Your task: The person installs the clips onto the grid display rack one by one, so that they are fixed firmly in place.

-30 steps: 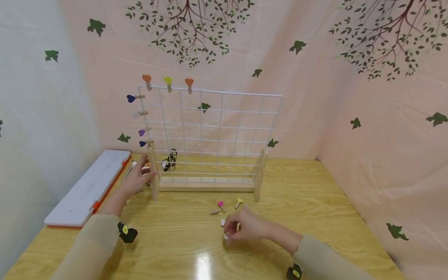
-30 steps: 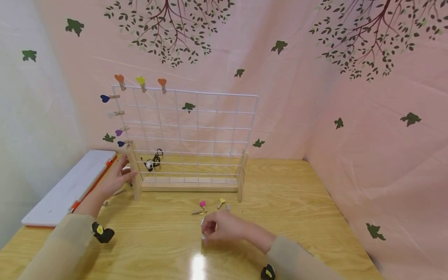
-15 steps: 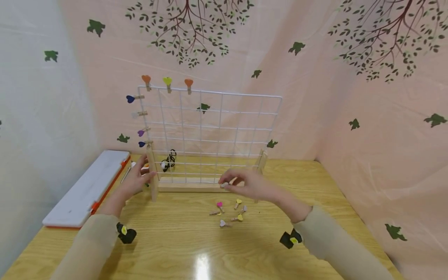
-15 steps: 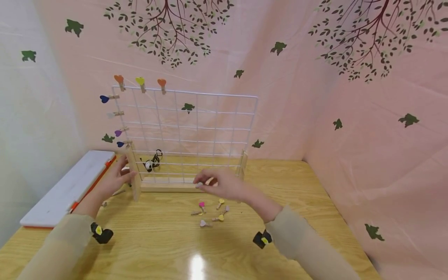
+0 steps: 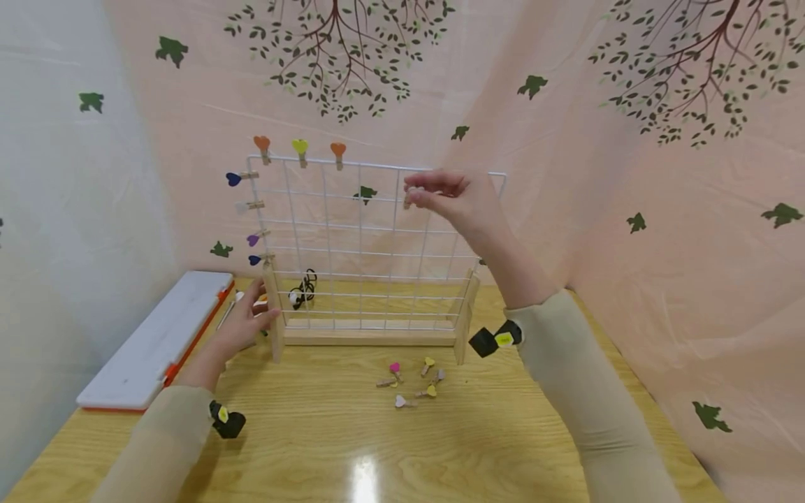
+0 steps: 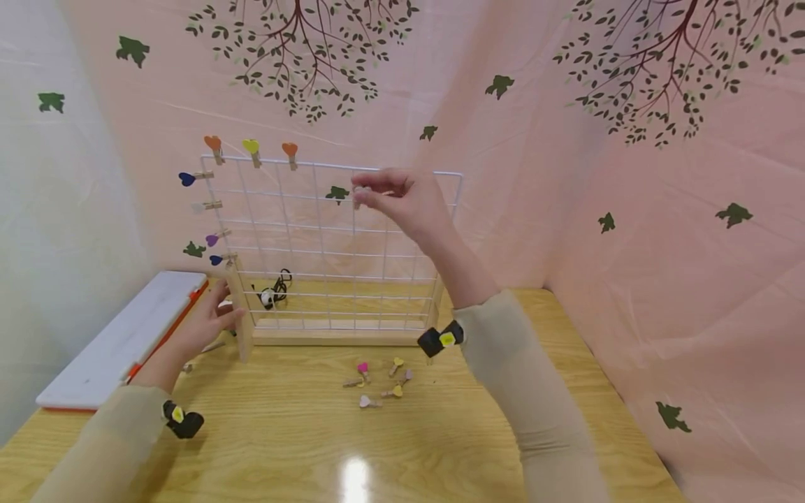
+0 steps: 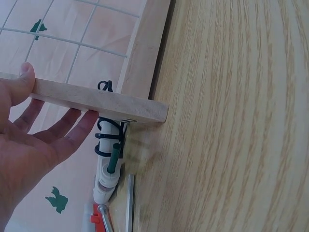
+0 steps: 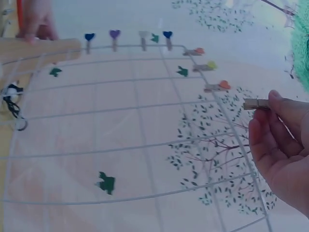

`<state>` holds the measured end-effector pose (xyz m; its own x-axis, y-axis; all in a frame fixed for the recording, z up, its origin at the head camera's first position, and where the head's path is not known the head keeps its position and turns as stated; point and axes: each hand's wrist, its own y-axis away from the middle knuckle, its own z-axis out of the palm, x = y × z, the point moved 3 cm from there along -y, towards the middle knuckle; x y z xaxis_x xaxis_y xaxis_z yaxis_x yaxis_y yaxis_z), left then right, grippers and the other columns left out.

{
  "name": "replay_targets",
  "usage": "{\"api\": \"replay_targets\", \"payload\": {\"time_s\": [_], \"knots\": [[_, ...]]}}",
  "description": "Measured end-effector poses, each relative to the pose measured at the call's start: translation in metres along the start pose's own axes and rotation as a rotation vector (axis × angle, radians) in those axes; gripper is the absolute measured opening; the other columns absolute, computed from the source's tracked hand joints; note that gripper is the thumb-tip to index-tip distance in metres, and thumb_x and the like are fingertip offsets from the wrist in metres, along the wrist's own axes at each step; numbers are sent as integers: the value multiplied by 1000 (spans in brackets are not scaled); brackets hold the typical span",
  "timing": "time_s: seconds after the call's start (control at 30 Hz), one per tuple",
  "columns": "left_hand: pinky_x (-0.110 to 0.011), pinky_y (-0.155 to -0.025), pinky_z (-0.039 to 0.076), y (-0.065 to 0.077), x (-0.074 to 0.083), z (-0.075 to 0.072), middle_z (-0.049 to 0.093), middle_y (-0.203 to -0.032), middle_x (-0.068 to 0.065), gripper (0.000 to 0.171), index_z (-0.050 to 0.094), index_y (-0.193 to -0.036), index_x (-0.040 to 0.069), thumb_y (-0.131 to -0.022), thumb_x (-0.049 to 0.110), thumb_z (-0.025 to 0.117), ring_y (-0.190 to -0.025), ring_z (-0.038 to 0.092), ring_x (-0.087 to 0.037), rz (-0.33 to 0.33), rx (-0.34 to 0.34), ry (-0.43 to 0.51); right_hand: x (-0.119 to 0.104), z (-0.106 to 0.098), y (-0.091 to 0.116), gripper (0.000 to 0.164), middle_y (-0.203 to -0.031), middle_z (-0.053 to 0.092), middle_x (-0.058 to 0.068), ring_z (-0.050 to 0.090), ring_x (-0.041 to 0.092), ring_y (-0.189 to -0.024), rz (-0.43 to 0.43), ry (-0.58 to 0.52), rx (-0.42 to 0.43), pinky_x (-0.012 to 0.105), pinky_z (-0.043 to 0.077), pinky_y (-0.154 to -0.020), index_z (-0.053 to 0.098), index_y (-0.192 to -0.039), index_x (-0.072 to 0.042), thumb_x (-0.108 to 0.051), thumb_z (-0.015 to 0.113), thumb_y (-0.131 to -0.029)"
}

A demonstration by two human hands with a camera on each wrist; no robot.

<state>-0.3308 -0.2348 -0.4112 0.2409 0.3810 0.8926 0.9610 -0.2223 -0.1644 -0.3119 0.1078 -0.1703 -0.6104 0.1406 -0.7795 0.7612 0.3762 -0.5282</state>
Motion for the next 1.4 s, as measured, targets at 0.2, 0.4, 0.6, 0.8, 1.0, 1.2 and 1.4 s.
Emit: {"api": "replay_targets", "payload": {"time_s": [0.2,0.4,0.6,0.8,1.0,1.2,1.4], "knots": [[-48,-77,49,0,0,0,16,-144,-21,71,1,-144,27,-92,18,48,-119,37,-46,12,2,3,-24,-4,-26,25,-95,65,7,62,22,-81,-27,31,58,26,50,-81,66,-103,-3,-14,65,-81],[-48,-76,49,0,0,0,17,-144,-21,70,2,-144,24,-92,17,48,-118,37,-46,14,5,1,-36,0,-41,25,-97,65,6,59,18,-85,-12,216,69,22,48,-78,66,-103,-4,-17,64,-82],[-51,-76,48,0,1,1,17,-143,-23,69,3,-144,21,-92,13,48,-117,38,-47,26,4,5,-34,2,-53,24,-97,66,6,58,16,-82,-18,252,71,19,47,-69,67,-102,-6,-15,65,-81],[-50,-77,48,0,0,0,17,-144,-22,69,3,-144,24,-92,14,48,-118,37,-46,14,7,0,-20,3,-72,21,-93,67,2,58,15,-78,16,232,97,19,47,-67,70,-94,-10,-21,69,-77],[-50,-78,48,0,0,-1,16,-144,-21,71,1,-144,28,-92,15,47,-119,36,-46,10,0,3,-12,9,-80,16,-90,67,2,56,16,-73,25,267,101,20,46,-62,72,-89,-11,-20,70,-76],[-50,-80,47,2,3,0,15,-145,-20,71,-1,-143,29,-93,15,47,-120,35,-46,0,-3,2,-8,13,-80,15,-90,67,0,58,18,-77,62,326,55,21,48,-66,72,-90,-12,-20,69,-77],[-50,-80,47,1,1,0,15,-146,-19,71,0,-143,30,-92,17,47,-120,35,-45,-8,2,2,-6,15,-80,19,-92,65,0,58,14,-79,56,369,8,21,49,-70,70,-94,-15,-25,69,-77]]}}
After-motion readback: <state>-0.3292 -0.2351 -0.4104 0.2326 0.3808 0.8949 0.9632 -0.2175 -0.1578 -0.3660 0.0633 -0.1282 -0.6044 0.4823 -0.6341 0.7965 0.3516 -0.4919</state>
